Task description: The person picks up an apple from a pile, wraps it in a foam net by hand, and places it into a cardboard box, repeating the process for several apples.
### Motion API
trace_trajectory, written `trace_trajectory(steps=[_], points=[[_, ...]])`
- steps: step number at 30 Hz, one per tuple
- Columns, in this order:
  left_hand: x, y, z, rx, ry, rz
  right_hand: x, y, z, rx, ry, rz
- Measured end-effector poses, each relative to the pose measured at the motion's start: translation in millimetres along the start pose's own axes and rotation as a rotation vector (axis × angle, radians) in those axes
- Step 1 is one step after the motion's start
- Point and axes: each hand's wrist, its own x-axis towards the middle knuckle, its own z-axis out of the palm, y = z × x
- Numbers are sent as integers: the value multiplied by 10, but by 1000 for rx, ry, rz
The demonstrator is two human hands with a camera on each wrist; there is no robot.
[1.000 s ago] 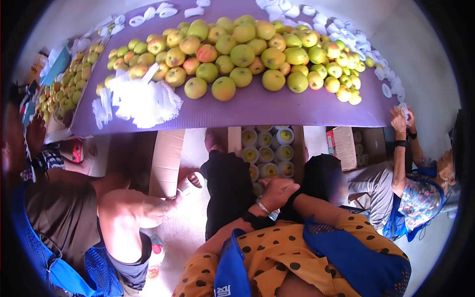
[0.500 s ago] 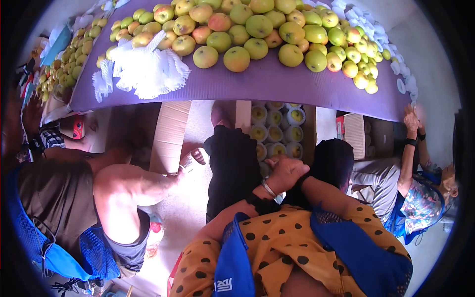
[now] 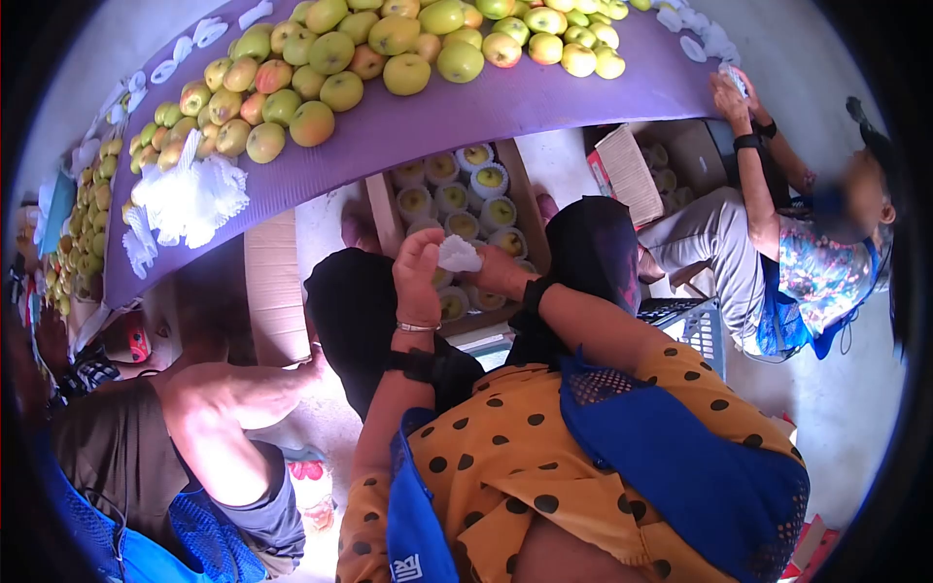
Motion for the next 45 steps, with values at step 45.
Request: trace_trajectory(steps=[45], points=[[92,-192,60,-36,414,-270,1447,-1205,-1526,-280,765,-78]])
